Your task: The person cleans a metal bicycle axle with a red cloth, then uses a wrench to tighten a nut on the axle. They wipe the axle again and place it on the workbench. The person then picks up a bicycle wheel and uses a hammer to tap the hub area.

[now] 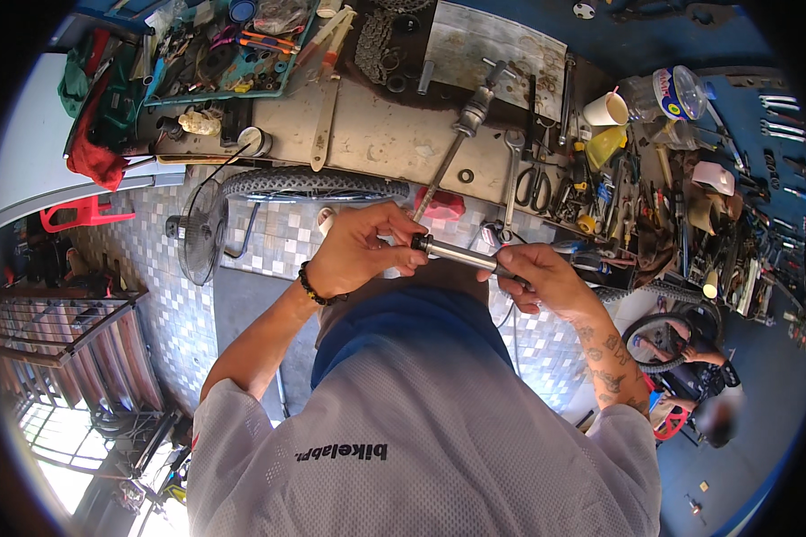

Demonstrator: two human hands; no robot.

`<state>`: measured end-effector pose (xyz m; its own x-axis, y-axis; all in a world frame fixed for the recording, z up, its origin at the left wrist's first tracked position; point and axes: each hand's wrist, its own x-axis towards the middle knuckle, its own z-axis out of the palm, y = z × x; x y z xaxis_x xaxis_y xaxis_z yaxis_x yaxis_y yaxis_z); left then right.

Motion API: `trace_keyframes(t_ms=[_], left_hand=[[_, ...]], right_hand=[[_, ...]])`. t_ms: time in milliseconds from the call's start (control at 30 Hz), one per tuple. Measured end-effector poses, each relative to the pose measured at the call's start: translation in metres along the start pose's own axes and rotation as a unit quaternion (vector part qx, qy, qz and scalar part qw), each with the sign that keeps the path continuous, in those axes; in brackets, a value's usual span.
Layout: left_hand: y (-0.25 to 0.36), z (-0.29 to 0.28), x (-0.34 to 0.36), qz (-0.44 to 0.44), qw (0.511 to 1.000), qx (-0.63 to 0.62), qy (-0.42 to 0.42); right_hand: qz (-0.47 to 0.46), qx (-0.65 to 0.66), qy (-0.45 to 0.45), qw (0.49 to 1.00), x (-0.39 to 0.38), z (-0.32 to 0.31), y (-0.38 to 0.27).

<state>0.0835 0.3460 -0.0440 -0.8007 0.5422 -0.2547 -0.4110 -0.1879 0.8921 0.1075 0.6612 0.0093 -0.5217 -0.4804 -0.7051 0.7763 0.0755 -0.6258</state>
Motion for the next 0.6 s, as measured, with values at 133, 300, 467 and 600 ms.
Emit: trace_keyframes(t_ms=[133, 300, 467, 600], left_hand=[[-0.002, -0.001, -0.001, -0.031, 0.999, -0.022, 0.002], [-0.005, 0.000, -0.001, -0.055, 0.997, -0.060, 0.014], [-0.005, 0.001, -0.003, -0.048, 0.998, -0.046, 0.012], [-0.004, 0.002, -0.003, -0.042, 0.999, -0.029, 0.017]], right_hand=[[-0.252, -0.259, 0.129, 0.923, 0.005, 0.007, 0.007], [-0.314, -0.356, 0.212, 0.854, 0.003, 0.016, 0.007], [-0.115, -0.301, 0.104, 0.941, 0.003, 0.009, 0.003], [-0.265, -0.395, 0.158, 0.865, 0.004, 0.013, 0.007]])
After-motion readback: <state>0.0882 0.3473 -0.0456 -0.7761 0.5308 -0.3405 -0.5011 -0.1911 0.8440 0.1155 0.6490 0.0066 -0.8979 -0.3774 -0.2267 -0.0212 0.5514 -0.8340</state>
